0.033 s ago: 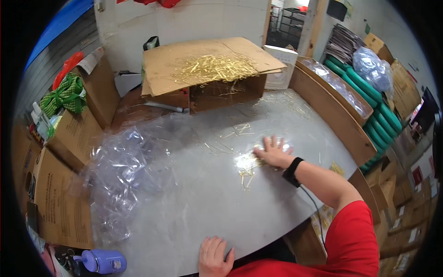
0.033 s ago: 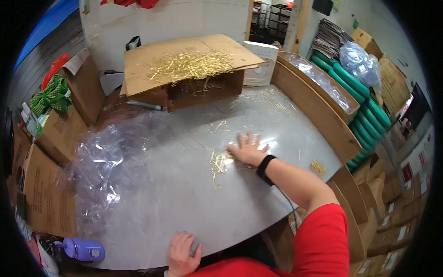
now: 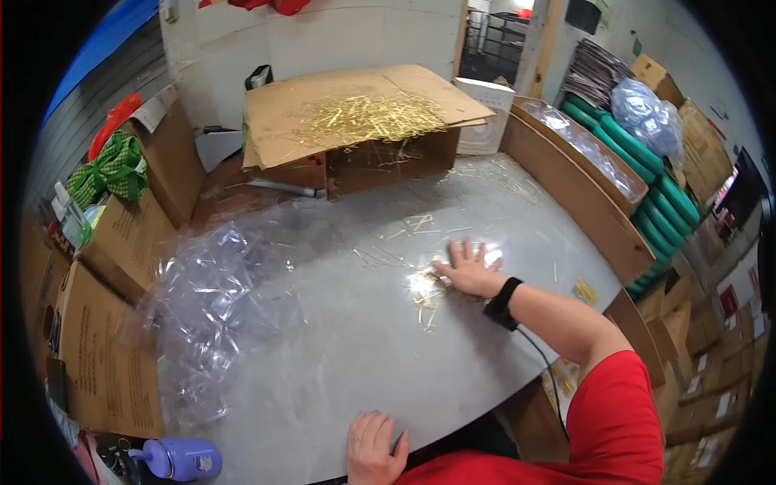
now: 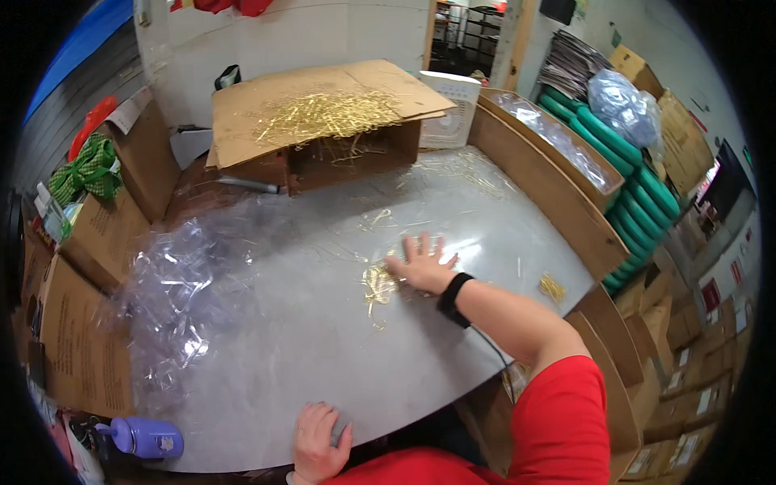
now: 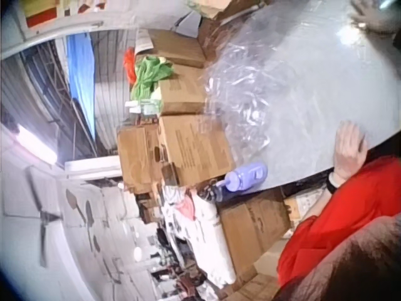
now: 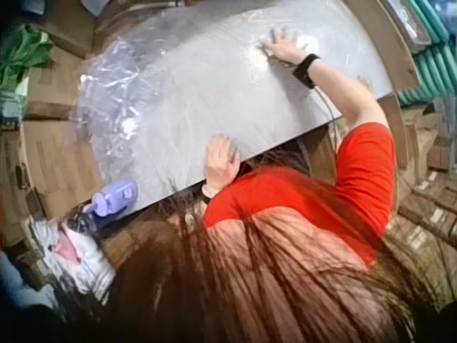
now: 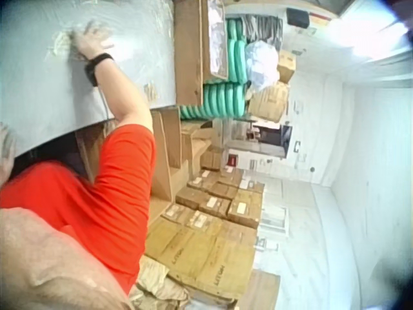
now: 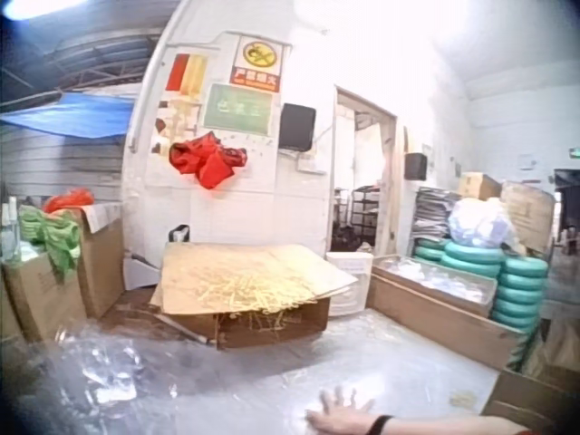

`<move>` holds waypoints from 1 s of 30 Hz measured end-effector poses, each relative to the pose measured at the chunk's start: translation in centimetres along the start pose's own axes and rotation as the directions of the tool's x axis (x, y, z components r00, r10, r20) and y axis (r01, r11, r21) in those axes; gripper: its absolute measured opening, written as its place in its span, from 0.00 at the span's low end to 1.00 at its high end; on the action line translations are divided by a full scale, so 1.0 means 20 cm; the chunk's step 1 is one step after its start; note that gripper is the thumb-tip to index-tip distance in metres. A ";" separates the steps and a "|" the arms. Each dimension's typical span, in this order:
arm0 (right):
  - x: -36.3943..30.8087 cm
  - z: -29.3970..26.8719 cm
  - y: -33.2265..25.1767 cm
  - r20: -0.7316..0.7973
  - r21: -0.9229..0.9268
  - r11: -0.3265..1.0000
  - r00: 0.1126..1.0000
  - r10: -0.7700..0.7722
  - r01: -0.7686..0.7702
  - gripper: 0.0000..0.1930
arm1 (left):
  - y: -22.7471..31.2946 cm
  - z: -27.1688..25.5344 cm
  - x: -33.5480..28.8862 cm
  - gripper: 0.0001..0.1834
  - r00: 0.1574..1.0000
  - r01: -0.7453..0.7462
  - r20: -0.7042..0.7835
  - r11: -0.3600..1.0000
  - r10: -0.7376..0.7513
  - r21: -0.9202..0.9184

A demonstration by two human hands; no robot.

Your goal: Sort and group small gold-colored metal pins on a table.

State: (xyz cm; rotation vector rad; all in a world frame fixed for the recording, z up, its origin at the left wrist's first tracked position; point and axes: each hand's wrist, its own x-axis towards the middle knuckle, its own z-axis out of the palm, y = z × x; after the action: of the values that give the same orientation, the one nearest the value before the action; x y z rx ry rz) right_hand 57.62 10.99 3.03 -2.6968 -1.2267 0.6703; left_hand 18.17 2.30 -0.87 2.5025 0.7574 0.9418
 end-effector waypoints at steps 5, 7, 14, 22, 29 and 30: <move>-0.18 0.03 -0.08 -0.122 0.136 0.989 0.992 -0.041 0.057 0.49 | 0.00 -0.04 0.02 0.18 1.000 -0.009 -0.016 0.999 0.008 -0.050; -0.13 -0.02 0.08 -0.206 0.155 0.986 0.974 0.091 -0.059 0.49 | 0.00 -0.04 0.02 0.18 1.000 -0.018 -0.017 0.998 0.017 -0.054; -0.10 -0.14 0.63 -0.170 0.182 0.851 0.837 0.520 -0.492 0.48 | 0.02 -0.02 0.04 0.18 0.999 -0.042 -0.026 0.998 0.041 -0.046; 0.06 -0.37 0.26 -0.002 0.292 0.954 0.998 -0.068 0.066 0.48 | 0.00 -0.02 -0.01 0.21 0.998 -0.046 -0.039 0.997 0.048 0.068; 0.86 -0.75 0.85 -0.474 0.435 0.895 0.821 0.318 -0.096 0.37 | -0.02 0.03 -0.07 0.24 0.998 -0.038 -0.054 0.996 0.042 0.087; 0.96 -0.76 1.01 -0.526 0.489 0.867 0.758 0.385 -0.101 0.37 | 0.00 0.03 -0.05 0.22 0.998 -0.040 -0.048 0.994 0.045 0.104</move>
State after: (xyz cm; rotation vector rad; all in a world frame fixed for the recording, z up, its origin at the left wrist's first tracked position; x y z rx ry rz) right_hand 89.19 12.89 4.47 -2.3930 -0.4772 0.0316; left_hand 17.93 1.67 -1.75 2.6024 0.7900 1.0085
